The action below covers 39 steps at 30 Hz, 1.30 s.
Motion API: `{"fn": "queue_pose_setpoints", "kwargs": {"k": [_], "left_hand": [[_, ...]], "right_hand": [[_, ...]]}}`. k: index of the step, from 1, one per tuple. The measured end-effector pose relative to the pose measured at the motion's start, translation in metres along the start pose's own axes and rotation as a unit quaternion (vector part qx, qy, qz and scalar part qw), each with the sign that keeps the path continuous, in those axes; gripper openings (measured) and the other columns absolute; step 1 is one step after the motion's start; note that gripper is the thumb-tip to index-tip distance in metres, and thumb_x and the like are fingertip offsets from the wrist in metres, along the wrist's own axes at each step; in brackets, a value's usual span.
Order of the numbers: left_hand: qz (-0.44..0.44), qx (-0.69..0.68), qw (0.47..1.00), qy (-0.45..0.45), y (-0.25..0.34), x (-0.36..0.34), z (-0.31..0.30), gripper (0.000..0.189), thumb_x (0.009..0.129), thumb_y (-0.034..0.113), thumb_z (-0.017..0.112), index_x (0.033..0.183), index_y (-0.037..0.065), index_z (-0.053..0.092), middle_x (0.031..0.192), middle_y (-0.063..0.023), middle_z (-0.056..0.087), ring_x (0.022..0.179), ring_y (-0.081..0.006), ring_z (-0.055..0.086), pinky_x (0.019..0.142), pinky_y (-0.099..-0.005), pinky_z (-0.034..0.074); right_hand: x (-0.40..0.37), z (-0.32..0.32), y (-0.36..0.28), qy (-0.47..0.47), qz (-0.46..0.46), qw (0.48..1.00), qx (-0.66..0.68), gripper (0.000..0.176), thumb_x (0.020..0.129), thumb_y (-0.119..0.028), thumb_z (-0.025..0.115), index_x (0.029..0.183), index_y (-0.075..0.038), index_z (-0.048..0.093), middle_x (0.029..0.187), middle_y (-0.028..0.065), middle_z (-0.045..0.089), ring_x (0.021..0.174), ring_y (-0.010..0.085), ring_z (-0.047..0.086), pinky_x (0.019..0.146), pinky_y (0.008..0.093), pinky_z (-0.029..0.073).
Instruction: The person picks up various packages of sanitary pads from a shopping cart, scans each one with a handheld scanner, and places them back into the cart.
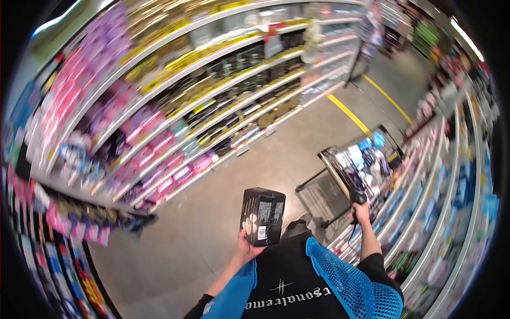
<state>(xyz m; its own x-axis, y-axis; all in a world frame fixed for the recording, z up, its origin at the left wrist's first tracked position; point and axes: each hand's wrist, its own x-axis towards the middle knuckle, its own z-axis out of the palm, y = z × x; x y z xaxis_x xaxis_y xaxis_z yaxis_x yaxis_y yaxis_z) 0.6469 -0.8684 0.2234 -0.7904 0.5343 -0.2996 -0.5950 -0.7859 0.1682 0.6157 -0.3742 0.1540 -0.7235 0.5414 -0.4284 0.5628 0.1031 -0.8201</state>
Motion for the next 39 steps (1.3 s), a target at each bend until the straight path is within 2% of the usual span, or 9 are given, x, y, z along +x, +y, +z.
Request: {"fn": "queue_pose_setpoints", "kwargs": {"k": [4, 12, 16, 22, 25, 27, 30, 34, 39], "left_hand": [[-0.027, 0.056, 0.997, 0.055, -0.005, 0.008, 0.002, 0.075, 0.077, 0.047, 0.072, 0.139, 0.014, 0.047, 0.139, -0.0071, 0.053, 0.128, -0.0282, 0.052, 0.110, -0.0490, 0.039], [-0.167, 0.064, 0.983, -0.032, -0.008, 0.039, -0.008, 0.077, 0.080, 0.029, 0.075, 0.145, 0.006, 0.040, 0.142, -0.0105, 0.051, 0.132, -0.0268, 0.048, 0.114, -0.0454, 0.034], [-0.196, 0.117, 0.974, 0.004, -0.009, 0.071, 0.012, 0.075, 0.078, 0.024, 0.076, 0.142, 0.006, 0.042, 0.140, -0.0121, 0.052, 0.130, -0.0295, 0.050, 0.117, -0.0497, 0.029], [-0.210, 0.091, 0.973, 0.006, -0.023, 0.121, 0.047, 0.070, 0.091, 0.027, 0.065, 0.147, -0.001, 0.032, 0.147, -0.0190, 0.044, 0.136, -0.0346, 0.044, 0.113, -0.0553, 0.036], [-0.186, 0.081, 0.979, -0.004, -0.029, 0.151, 0.068, 0.069, 0.091, 0.027, 0.064, 0.146, -0.001, 0.032, 0.148, -0.0194, 0.043, 0.136, -0.0354, 0.044, 0.113, -0.0553, 0.036], [-0.146, 0.125, 0.979, 0.064, -0.033, 0.173, 0.080, 0.075, 0.086, 0.030, 0.068, 0.146, 0.003, 0.033, 0.147, -0.0200, 0.042, 0.136, -0.0412, 0.041, 0.114, -0.0613, 0.032], [-0.144, 0.082, 0.976, 0.139, -0.037, 0.202, 0.098, 0.059, 0.095, 0.029, 0.057, 0.141, -0.001, 0.036, 0.141, -0.0220, 0.047, 0.131, -0.0397, 0.047, 0.108, -0.0601, 0.042], [-0.127, 0.114, 0.963, 0.208, -0.054, 0.240, 0.122, 0.055, 0.092, 0.036, 0.060, 0.134, 0.003, 0.046, 0.131, -0.0198, 0.055, 0.119, -0.0360, 0.056, 0.103, -0.0559, 0.047], [-0.151, 0.032, 0.968, 0.200, -0.074, 0.270, 0.137, 0.077, 0.089, 0.054, 0.053, 0.137, -0.006, 0.041, 0.133, -0.0263, 0.052, 0.119, -0.0407, 0.056, 0.105, -0.0512, 0.047]], "right_hand": [[0.025, -0.008, 0.022, 0.003, 0.008, 1.000, 0.026, 0.028, 0.076, -0.007, 0.060, 0.100, 0.008, 0.058, 0.063, 0.0140, 0.060, 0.044, 0.0297, 0.065, 0.038, 0.0366, 0.049], [0.040, -0.019, 0.007, 0.031, 0.007, 0.999, 0.025, 0.022, 0.078, -0.006, 0.062, 0.091, 0.011, 0.057, 0.066, 0.0167, 0.062, 0.047, 0.0300, 0.066, 0.039, 0.0356, 0.049], [0.052, -0.021, -0.001, 0.022, 0.027, 0.999, 0.042, 0.023, 0.078, -0.005, 0.062, 0.092, 0.012, 0.057, 0.066, 0.0161, 0.062, 0.047, 0.0295, 0.067, 0.038, 0.0343, 0.048], [0.079, -0.024, 0.002, 0.040, -0.016, 0.999, 0.019, 0.018, 0.078, -0.006, 0.063, 0.082, 0.011, 0.060, 0.058, 0.0146, 0.061, 0.047, 0.0260, 0.067, 0.039, 0.0342, 0.049], [0.065, -0.020, -0.040, 0.044, 0.006, 0.998, 0.052, 0.018, 0.082, -0.006, 0.062, 0.087, 0.011, 0.061, 0.061, 0.0142, 0.062, 0.048, 0.0258, 0.068, 0.040, 0.0332, 0.049], [0.075, -0.019, -0.044, 0.041, 0.013, 0.999, 0.024, 0.018, 0.082, -0.006, 0.061, 0.087, 0.011, 0.061, 0.060, 0.0143, 0.062, 0.049, 0.0257, 0.068, 0.040, 0.0330, 0.049], [0.090, -0.026, -0.030, 0.026, 0.020, 0.999, 0.019, 0.019, 0.082, -0.007, 0.062, 0.090, 0.010, 0.060, 0.061, 0.0136, 0.063, 0.048, 0.0253, 0.068, 0.040, 0.0331, 0.049], [0.102, -0.028, -0.035, 0.028, 0.021, 0.999, -0.001, 0.018, 0.082, -0.008, 0.064, 0.089, 0.009, 0.062, 0.062, 0.0133, 0.065, 0.051, 0.0245, 0.069, 0.042, 0.0320, 0.050], [0.124, -0.031, -0.014, 0.024, -0.042, 0.998, -0.037, 0.015, 0.082, -0.007, 0.064, 0.086, 0.008, 0.062, 0.060, 0.0127, 0.065, 0.050, 0.0230, 0.069, 0.044, 0.0319, 0.051]]}}
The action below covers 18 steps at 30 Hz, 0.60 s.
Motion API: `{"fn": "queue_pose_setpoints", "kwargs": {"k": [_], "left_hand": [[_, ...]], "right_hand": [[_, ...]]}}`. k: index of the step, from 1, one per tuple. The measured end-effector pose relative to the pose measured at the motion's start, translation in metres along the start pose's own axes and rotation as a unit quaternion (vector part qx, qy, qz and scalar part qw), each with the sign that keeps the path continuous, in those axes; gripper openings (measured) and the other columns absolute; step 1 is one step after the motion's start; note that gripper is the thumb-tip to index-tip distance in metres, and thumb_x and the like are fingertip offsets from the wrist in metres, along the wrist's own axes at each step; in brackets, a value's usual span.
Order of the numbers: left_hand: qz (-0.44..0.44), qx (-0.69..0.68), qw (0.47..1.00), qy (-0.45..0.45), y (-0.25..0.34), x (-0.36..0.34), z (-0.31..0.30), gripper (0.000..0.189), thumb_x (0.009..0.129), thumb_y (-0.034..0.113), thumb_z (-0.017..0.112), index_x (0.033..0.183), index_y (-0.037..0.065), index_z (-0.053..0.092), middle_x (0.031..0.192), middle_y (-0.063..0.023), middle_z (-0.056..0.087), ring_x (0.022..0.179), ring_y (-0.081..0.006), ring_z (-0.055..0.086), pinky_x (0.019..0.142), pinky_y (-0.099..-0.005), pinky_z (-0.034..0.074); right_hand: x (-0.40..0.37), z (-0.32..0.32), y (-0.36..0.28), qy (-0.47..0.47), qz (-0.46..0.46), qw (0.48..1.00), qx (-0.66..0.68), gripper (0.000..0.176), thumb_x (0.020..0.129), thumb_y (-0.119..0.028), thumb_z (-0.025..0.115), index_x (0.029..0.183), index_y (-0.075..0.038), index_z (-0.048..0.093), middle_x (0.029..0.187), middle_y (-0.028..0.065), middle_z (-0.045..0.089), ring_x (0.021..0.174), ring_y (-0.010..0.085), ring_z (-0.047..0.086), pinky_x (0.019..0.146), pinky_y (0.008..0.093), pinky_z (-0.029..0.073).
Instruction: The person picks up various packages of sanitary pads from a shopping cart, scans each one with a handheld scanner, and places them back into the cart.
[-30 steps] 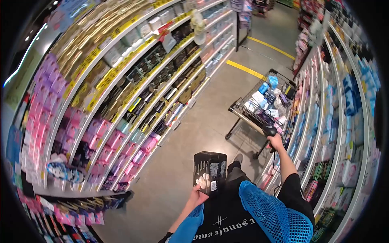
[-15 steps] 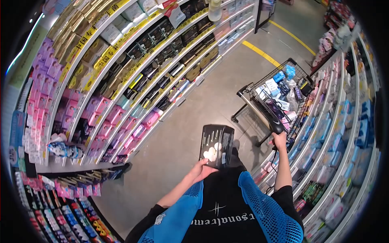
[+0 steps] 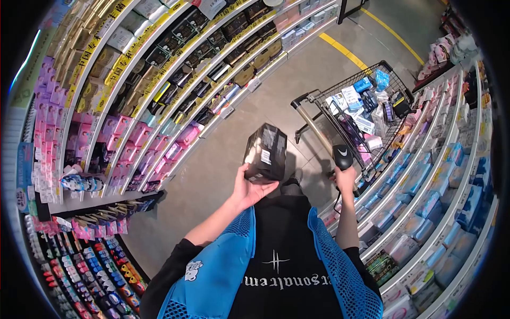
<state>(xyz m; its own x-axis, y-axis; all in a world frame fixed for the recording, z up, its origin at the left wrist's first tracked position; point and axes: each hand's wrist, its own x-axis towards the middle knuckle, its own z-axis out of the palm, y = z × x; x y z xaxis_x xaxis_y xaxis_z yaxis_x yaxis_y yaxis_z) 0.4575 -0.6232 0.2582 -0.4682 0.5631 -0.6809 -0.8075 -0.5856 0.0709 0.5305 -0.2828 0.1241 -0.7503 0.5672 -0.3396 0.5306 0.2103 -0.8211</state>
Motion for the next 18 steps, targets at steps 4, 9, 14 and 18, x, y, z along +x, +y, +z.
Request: {"fn": "queue_pose_setpoints", "kwargs": {"k": [4, 9, 14, 18], "left_hand": [[0.001, -0.047, 0.990, -0.133, -0.007, 0.012, 0.018, 0.083, 0.088, 0.071, 0.042, 0.141, 0.007, 0.047, 0.130, -0.0255, 0.056, 0.111, -0.0392, 0.060, 0.095, -0.0496, 0.053], [-0.097, -0.092, 0.972, -0.193, -0.001, 0.028, 0.038, 0.079, 0.087, 0.070, 0.046, 0.136, 0.007, 0.051, 0.113, -0.0275, 0.052, 0.086, -0.0355, 0.056, 0.061, -0.0343, 0.058], [-0.158, -0.099, 0.947, -0.260, 0.004, 0.043, 0.053, 0.071, 0.088, 0.060, 0.051, 0.131, 0.004, 0.048, 0.102, -0.0224, 0.047, 0.072, -0.0260, 0.046, 0.047, -0.0285, 0.050], [0.124, 0.197, 0.969, -0.083, 0.012, 0.028, 0.067, 0.093, 0.079, 0.067, 0.059, 0.142, 0.001, 0.042, 0.131, -0.0246, 0.053, 0.107, -0.0390, 0.059, 0.074, -0.0435, 0.057]], "right_hand": [[0.000, -0.014, -0.031, -0.027, 0.059, 0.998, 0.012, 0.019, 0.080, -0.011, 0.066, 0.090, 0.006, 0.066, 0.063, 0.0139, 0.068, 0.054, 0.0223, 0.070, 0.050, 0.0340, 0.054], [0.007, -0.017, -0.014, -0.049, 0.072, 0.996, 0.026, 0.023, 0.079, -0.012, 0.067, 0.093, 0.006, 0.066, 0.064, 0.0142, 0.068, 0.054, 0.0227, 0.071, 0.052, 0.0355, 0.055], [0.007, -0.016, -0.017, -0.026, 0.062, 0.997, 0.042, 0.024, 0.079, -0.015, 0.068, 0.086, 0.008, 0.066, 0.059, 0.0140, 0.067, 0.054, 0.0233, 0.071, 0.054, 0.0336, 0.055], [0.004, -0.017, -0.013, -0.039, 0.051, 0.998, 0.022, 0.025, 0.079, -0.016, 0.068, 0.089, 0.007, 0.066, 0.057, 0.0142, 0.067, 0.053, 0.0240, 0.071, 0.055, 0.0333, 0.055]]}}
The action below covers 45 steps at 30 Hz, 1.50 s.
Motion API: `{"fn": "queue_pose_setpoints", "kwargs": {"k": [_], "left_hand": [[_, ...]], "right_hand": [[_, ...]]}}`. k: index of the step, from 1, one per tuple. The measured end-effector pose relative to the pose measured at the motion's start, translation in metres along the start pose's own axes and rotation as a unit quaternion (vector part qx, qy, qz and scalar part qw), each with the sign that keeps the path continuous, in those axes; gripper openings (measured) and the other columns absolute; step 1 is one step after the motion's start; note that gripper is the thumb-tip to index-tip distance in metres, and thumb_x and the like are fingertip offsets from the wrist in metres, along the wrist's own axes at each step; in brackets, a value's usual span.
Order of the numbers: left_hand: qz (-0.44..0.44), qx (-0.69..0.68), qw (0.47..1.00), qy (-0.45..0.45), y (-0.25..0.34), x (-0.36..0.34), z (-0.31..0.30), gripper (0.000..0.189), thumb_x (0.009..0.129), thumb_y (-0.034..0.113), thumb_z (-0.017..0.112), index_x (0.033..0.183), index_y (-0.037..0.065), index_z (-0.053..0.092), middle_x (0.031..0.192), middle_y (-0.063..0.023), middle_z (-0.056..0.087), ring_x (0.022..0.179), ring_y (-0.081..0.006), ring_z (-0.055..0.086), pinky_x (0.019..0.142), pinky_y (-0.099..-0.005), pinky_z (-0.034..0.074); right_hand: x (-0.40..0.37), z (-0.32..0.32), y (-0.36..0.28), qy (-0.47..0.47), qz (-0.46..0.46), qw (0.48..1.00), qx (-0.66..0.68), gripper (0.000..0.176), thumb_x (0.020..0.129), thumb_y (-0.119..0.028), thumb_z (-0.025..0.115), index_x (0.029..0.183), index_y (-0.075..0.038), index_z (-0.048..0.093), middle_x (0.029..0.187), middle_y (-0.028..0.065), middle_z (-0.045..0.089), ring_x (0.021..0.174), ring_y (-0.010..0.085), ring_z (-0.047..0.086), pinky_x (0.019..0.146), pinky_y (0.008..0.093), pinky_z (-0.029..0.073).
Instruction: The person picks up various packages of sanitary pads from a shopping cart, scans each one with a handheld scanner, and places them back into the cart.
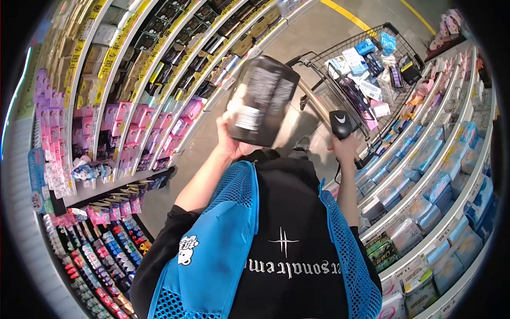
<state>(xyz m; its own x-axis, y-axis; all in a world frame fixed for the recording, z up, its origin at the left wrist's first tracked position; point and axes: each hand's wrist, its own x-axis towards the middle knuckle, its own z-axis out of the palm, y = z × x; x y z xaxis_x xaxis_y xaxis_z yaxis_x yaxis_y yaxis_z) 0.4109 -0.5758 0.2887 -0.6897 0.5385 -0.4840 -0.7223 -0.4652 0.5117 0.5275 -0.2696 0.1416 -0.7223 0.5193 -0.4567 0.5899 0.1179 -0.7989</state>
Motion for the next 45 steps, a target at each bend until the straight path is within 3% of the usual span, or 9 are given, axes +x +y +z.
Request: {"fn": "queue_pose_setpoints", "kwargs": {"k": [2, 3, 12, 18, 22, 24, 29, 37, 45], "left_hand": [[0.212, 0.507, 0.823, 0.144, 0.009, 0.019, -0.049, 0.095, 0.073, 0.052, 0.072, 0.145, 0.001, 0.040, 0.131, -0.0227, 0.054, 0.113, -0.0346, 0.059, 0.090, -0.0404, 0.052], [0.338, 0.677, 0.653, -0.024, 0.039, 0.015, 0.020, 0.094, 0.065, 0.032, 0.079, 0.145, 0.001, 0.042, 0.125, -0.0210, 0.057, 0.112, -0.0312, 0.060, 0.096, -0.0368, 0.047], [0.399, 0.804, 0.437, -0.053, 0.047, 0.039, 0.053, 0.107, 0.050, 0.021, 0.091, 0.142, 0.002, 0.040, 0.134, -0.0220, 0.051, 0.124, -0.0409, 0.050, 0.105, -0.0470, 0.043], [0.278, 0.689, 0.660, -0.112, 0.020, 0.063, 0.061, 0.094, 0.049, 0.020, 0.087, 0.131, 0.000, 0.046, 0.126, -0.0210, 0.051, 0.120, -0.0401, 0.051, 0.105, -0.0442, 0.040], [0.298, 0.755, 0.526, -0.252, 0.019, 0.087, 0.065, 0.085, 0.052, 0.032, 0.090, 0.125, 0.004, 0.055, 0.122, -0.0219, 0.053, 0.111, -0.0410, 0.057, 0.093, -0.0454, 0.050], [0.277, 0.755, 0.509, -0.308, 0.025, 0.103, 0.070, 0.085, 0.051, 0.033, 0.091, 0.125, 0.006, 0.057, 0.121, -0.0205, 0.054, 0.110, -0.0404, 0.058, 0.091, -0.0459, 0.051], [0.256, 0.736, 0.490, -0.390, 0.049, 0.146, 0.063, 0.082, 0.057, 0.035, 0.088, 0.128, 0.008, 0.057, 0.124, -0.0178, 0.054, 0.113, -0.0384, 0.057, 0.091, -0.0457, 0.052], [0.180, 0.607, 0.674, -0.380, 0.121, 0.219, 0.033, 0.100, 0.058, 0.021, 0.090, 0.141, -0.001, 0.037, 0.129, -0.0203, 0.051, 0.120, -0.0322, 0.053, 0.101, -0.0407, 0.046], [0.053, 0.498, 0.796, -0.339, 0.175, 0.281, -0.026, 0.110, 0.066, 0.029, 0.088, 0.150, -0.002, 0.023, 0.132, -0.0191, 0.049, 0.122, -0.0278, 0.051, 0.105, -0.0394, 0.041]], "right_hand": [[-0.001, -0.002, -0.004, -0.001, -0.008, 1.000, 0.002, 0.027, 0.079, -0.016, 0.068, 0.091, 0.008, 0.066, 0.058, 0.0147, 0.067, 0.053, 0.0241, 0.071, 0.055, 0.0337, 0.055], [0.001, 0.000, 0.000, 0.012, 0.001, 1.000, -0.007, 0.026, 0.078, -0.016, 0.068, 0.091, 0.007, 0.066, 0.060, 0.0156, 0.068, 0.054, 0.0240, 0.071, 0.054, 0.0345, 0.054], [-0.001, -0.004, -0.008, 0.000, 0.030, 0.999, -0.016, 0.029, 0.070, -0.027, 0.074, 0.083, -0.002, 0.066, 0.069, 0.0183, 0.067, 0.071, 0.0351, 0.070, 0.064, 0.0439, 0.057], [0.000, 0.000, 0.004, 0.102, -0.104, 0.985, -0.088, 0.017, 0.074, -0.020, 0.067, 0.080, -0.004, 0.065, 0.059, 0.0120, 0.066, 0.062, 0.0311, 0.070, 0.065, 0.0399, 0.057], [-0.014, -0.013, -0.021, 0.062, -0.048, 0.996, -0.046, 0.020, 0.075, -0.019, 0.068, 0.089, -0.004, 0.065, 0.064, 0.0143, 0.067, 0.065, 0.0326, 0.070, 0.068, 0.0418, 0.057], [0.007, 0.009, 0.019, 0.121, -0.146, 0.975, -0.118, 0.023, 0.073, -0.018, 0.067, 0.091, -0.003, 0.066, 0.067, 0.0162, 0.068, 0.065, 0.0303, 0.071, 0.070, 0.0424, 0.058], [-0.003, 0.019, -0.016, 0.173, 0.001, 0.984, -0.042, 0.019, 0.078, -0.010, 0.065, 0.089, 0.005, 0.065, 0.066, 0.0169, 0.069, 0.061, 0.0262, 0.073, 0.062, 0.0378, 0.059], [0.012, 0.049, -0.043, 0.265, 0.193, 0.941, 0.091, 0.020, 0.079, -0.013, 0.068, 0.079, 0.006, 0.064, 0.061, 0.0105, 0.064, 0.051, 0.0243, 0.069, 0.044, 0.0330, 0.053], [0.019, 0.065, -0.063, 0.348, 0.203, 0.904, 0.144, 0.018, 0.084, -0.009, 0.068, 0.080, 0.008, 0.061, 0.070, 0.0121, 0.066, 0.051, 0.0258, 0.070, 0.040, 0.0317, 0.050]]}}
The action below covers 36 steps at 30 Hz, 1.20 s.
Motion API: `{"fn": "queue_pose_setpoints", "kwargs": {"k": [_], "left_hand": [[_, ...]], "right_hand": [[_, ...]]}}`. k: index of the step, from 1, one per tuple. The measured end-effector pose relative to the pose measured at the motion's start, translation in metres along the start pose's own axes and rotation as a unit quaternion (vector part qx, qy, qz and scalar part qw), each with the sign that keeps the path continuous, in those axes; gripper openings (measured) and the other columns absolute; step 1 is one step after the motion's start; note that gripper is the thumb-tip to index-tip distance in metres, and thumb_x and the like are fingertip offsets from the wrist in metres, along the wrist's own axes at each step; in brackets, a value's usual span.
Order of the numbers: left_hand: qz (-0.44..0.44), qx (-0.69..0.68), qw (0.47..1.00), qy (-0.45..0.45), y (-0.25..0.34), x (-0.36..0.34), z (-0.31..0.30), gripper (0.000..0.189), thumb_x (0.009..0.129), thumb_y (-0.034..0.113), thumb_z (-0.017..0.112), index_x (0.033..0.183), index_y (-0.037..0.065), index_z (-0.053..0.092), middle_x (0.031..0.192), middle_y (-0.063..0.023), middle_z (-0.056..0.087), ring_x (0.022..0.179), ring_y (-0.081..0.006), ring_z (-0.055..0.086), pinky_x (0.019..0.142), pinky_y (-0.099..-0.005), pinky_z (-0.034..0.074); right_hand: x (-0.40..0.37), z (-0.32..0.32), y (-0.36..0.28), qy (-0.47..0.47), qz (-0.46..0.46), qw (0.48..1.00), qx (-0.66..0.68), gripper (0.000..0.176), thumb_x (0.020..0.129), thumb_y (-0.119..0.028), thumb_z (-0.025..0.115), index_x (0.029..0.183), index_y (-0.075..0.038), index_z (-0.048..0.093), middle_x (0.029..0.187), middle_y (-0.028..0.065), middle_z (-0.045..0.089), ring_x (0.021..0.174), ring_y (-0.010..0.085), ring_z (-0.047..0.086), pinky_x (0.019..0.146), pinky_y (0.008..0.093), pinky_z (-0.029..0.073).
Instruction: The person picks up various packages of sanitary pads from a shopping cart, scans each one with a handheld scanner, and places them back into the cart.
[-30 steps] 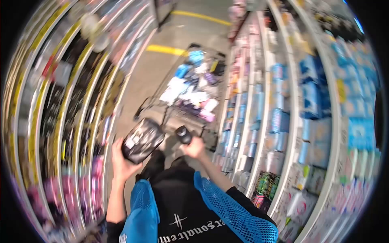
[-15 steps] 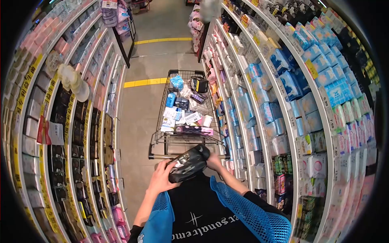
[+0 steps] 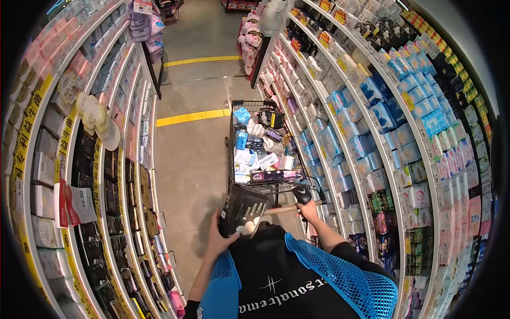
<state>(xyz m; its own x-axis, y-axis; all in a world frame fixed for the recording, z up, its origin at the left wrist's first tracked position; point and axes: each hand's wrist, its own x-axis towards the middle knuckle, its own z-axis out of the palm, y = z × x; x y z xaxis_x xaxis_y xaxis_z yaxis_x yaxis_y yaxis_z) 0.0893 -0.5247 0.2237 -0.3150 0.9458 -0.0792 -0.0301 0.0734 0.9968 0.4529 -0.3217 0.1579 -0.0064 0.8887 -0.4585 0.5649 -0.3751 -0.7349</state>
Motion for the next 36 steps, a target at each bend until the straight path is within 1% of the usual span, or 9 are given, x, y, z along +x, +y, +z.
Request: {"fn": "queue_pose_setpoints", "kwargs": {"k": [8, 11, 15, 17, 19, 21, 23, 28, 36], "left_hand": [[-0.084, -0.175, 0.980, -0.055, -0.024, 0.029, -0.028, 0.082, 0.077, 0.026, 0.082, 0.140, 0.001, 0.034, 0.127, -0.0145, 0.054, 0.119, -0.0229, 0.055, 0.103, -0.0351, 0.043], [-0.121, -0.196, 0.971, -0.065, -0.028, 0.055, -0.017, 0.068, 0.082, 0.024, 0.075, 0.135, 0.001, 0.038, 0.126, -0.0137, 0.055, 0.117, -0.0216, 0.054, 0.102, -0.0342, 0.042], [-0.131, -0.238, 0.961, -0.042, -0.050, 0.093, 0.012, 0.057, 0.087, 0.025, 0.067, 0.132, 0.001, 0.042, 0.124, -0.0124, 0.055, 0.115, -0.0199, 0.052, 0.102, -0.0339, 0.040], [-0.112, -0.234, 0.965, -0.038, -0.067, 0.110, 0.031, 0.053, 0.089, 0.024, 0.065, 0.131, 0.000, 0.043, 0.123, -0.0119, 0.055, 0.116, -0.0199, 0.051, 0.103, -0.0343, 0.038], [-0.086, -0.194, 0.976, -0.042, -0.055, 0.125, 0.048, 0.052, 0.090, 0.024, 0.064, 0.131, 0.000, 0.044, 0.123, -0.0119, 0.054, 0.117, -0.0195, 0.050, 0.103, -0.0341, 0.038], [-0.083, -0.136, 0.987, -0.037, -0.084, 0.144, 0.065, 0.052, 0.090, 0.025, 0.066, 0.128, -0.001, 0.044, 0.120, -0.0136, 0.058, 0.111, -0.0203, 0.055, 0.098, -0.0337, 0.043], [-0.129, -0.106, 0.985, -0.038, -0.089, 0.160, 0.075, 0.053, 0.089, 0.027, 0.068, 0.127, -0.002, 0.045, 0.116, -0.0148, 0.060, 0.106, -0.0210, 0.059, 0.095, -0.0337, 0.046], [-0.099, 0.036, 0.994, 0.025, -0.122, 0.166, 0.088, 0.071, 0.082, 0.042, 0.075, 0.127, -0.003, 0.044, 0.114, -0.0241, 0.062, 0.108, -0.0328, 0.061, 0.094, -0.0409, 0.047], [-0.116, 0.161, 0.980, 0.006, -0.108, 0.178, 0.104, 0.075, 0.072, 0.039, 0.085, 0.122, 0.006, 0.042, 0.110, -0.0212, 0.062, 0.105, -0.0373, 0.063, 0.090, -0.0449, 0.049]], "right_hand": [[0.017, 0.012, 0.008, 0.047, -0.005, 0.999, -0.013, 0.018, 0.082, -0.012, 0.070, 0.085, 0.005, 0.065, 0.065, 0.0115, 0.068, 0.051, 0.0231, 0.070, 0.045, 0.0320, 0.054], [0.013, 0.010, -0.010, 0.057, 0.054, 0.992, -0.097, 0.026, 0.078, -0.016, 0.074, 0.093, 0.004, 0.065, 0.089, 0.0191, 0.071, 0.071, 0.0304, 0.074, 0.063, 0.0384, 0.059], [0.004, 0.011, -0.004, 0.228, -0.067, 0.947, -0.214, 0.055, 0.071, -0.019, 0.079, 0.119, -0.004, 0.060, 0.143, 0.0233, 0.040, 0.122, 0.0417, 0.051, 0.103, 0.0466, 0.043], [0.019, 0.003, 0.027, 0.346, -0.070, 0.913, -0.203, 0.056, 0.071, -0.020, 0.079, 0.121, -0.004, 0.060, 0.144, 0.0225, 0.040, 0.122, 0.0426, 0.052, 0.102, 0.0454, 0.044], [0.023, -0.011, 0.033, 0.444, -0.114, 0.859, -0.230, 0.046, 0.071, -0.020, 0.079, 0.110, 0.000, 0.064, 0.122, 0.0261, 0.060, 0.114, 0.0425, 0.058, 0.096, 0.0461, 0.048], [0.039, -0.035, 0.040, 0.403, 0.004, 0.914, -0.050, 0.037, 0.070, -0.018, 0.077, 0.100, 0.002, 0.067, 0.091, 0.0253, 0.069, 0.095, 0.0422, 0.066, 0.084, 0.0480, 0.051], [0.070, -0.042, 0.082, 0.479, 0.014, 0.873, -0.087, 0.031, 0.070, -0.017, 0.075, 0.094, 0.002, 0.068, 0.077, 0.0240, 0.068, 0.080, 0.0425, 0.068, 0.077, 0.0494, 0.052], [0.082, -0.050, 0.091, 0.420, -0.051, 0.906, -0.006, 0.025, 0.071, -0.009, 0.076, 0.090, 0.004, 0.068, 0.080, 0.0199, 0.070, 0.075, 0.0334, 0.069, 0.073, 0.0446, 0.052], [0.124, -0.050, 0.101, 0.402, -0.050, 0.903, 0.145, 0.017, 0.075, 0.001, 0.075, 0.088, 0.006, 0.065, 0.077, 0.0137, 0.068, 0.072, 0.0228, 0.067, 0.067, 0.0380, 0.053]]}}
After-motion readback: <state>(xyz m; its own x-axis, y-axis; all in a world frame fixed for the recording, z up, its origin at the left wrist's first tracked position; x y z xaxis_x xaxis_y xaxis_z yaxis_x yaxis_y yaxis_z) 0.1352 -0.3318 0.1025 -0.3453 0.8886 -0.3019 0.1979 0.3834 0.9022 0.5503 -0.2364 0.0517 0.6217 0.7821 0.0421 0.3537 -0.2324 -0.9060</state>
